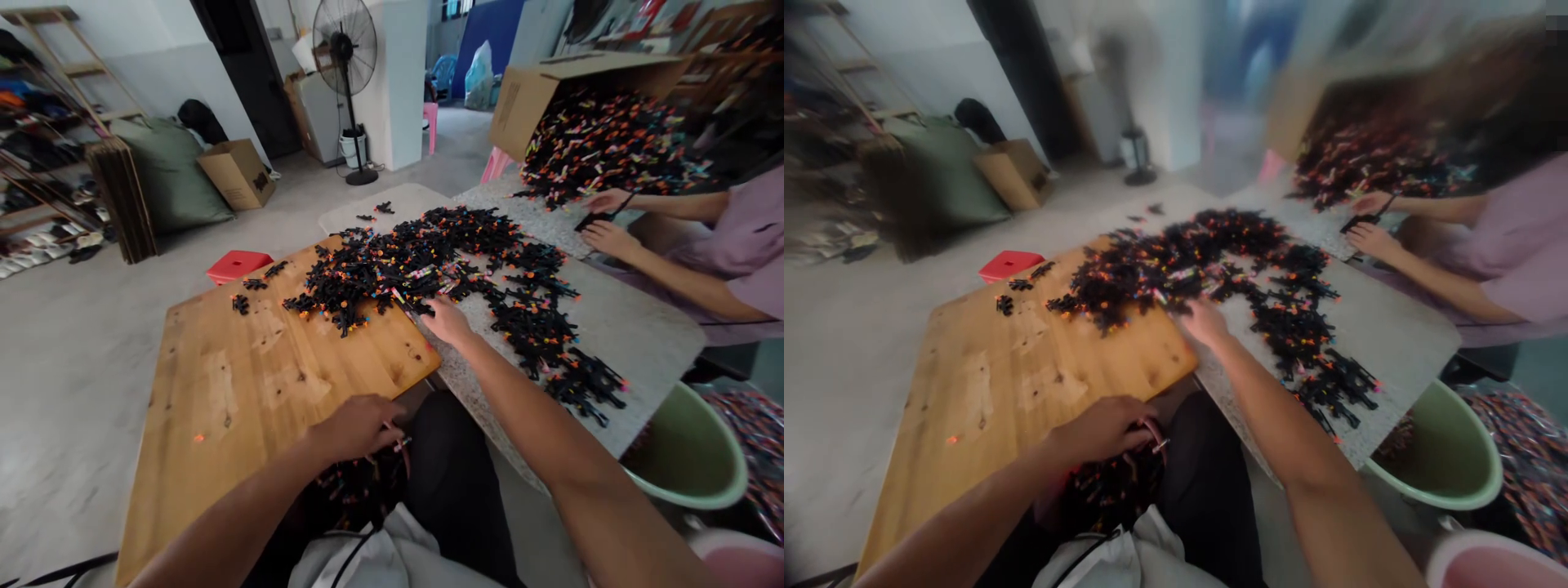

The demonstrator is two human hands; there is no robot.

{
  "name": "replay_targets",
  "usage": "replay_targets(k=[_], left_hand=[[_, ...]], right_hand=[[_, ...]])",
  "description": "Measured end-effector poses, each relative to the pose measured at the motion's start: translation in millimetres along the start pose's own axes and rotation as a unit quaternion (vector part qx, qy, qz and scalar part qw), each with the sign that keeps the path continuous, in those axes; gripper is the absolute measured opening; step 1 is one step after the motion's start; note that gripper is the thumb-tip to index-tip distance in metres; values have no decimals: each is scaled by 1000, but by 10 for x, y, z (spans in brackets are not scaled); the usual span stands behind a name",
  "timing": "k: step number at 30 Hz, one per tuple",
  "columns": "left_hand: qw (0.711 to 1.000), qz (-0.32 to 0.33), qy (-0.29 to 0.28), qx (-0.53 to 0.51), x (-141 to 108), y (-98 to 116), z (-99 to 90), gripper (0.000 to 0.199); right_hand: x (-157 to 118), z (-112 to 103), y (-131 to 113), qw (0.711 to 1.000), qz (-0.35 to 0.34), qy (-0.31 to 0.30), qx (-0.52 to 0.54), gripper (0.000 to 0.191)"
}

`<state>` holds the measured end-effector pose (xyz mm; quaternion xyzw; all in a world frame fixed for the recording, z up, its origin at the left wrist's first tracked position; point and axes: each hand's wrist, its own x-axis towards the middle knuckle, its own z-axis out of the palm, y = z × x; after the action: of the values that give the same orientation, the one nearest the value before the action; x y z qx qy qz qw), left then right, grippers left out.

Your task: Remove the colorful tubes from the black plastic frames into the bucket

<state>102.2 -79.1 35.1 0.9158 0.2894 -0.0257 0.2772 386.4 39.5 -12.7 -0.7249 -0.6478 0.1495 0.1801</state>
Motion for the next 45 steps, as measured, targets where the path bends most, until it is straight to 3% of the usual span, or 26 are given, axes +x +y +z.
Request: replay_targets(k=[4,7,10,13,18,23,27,29,31,33,36,39,41,43,45], left_hand=[[986,-63,151,-23,486,-363,-257,33],[973,-79,218,7,866,-584,-370,40],[974,-33,217,57,1224,-646,-386,49],[973,18,205,107,1551,-574,-299,53],[965,48,238,98,1877,-388,-123,57],[957,102,262,67,1873,-261,-219,55],[975,116,187,-7,1738,-219,-342,23],[979,62,159,-113,1627,-217,-350,16],[954,-1,156,-256,1495,-217,-331,19],[904,-33,163,-394,1357,-214,-309,24],[835,-35,162,-525,1176,-200,-301,35],[804,-45,165,-569,1052,-180,-323,34],[806,-55,169,-565,1001,-160,-340,29],[822,-48,174,-541,966,-129,-351,25],[843,-12,199,-499,935,-85,-359,26]], right_hand=[[70,49,-111,998,-16,-13,-55,34],[-83,41,-55,997,-6,-17,-78,31],[-319,-11,68,995,10,-22,-101,31],[-551,-113,198,992,12,-10,-123,31],[-791,-293,388,992,8,61,-107,31],[-904,-415,425,993,-47,109,26,27],[-899,-496,377,983,-107,32,148,32],[-820,-521,420,987,-66,16,147,39],[-706,-527,515,997,45,46,50,43],[-594,-515,626,983,153,70,-68,41],[-478,-486,734,969,207,42,-129,35],[-446,-496,702,969,203,25,-136,29],[-491,-527,586,979,168,32,-110,27],[-604,-561,398,995,100,24,1,25],[-771,-588,172,983,25,-15,182,25]])
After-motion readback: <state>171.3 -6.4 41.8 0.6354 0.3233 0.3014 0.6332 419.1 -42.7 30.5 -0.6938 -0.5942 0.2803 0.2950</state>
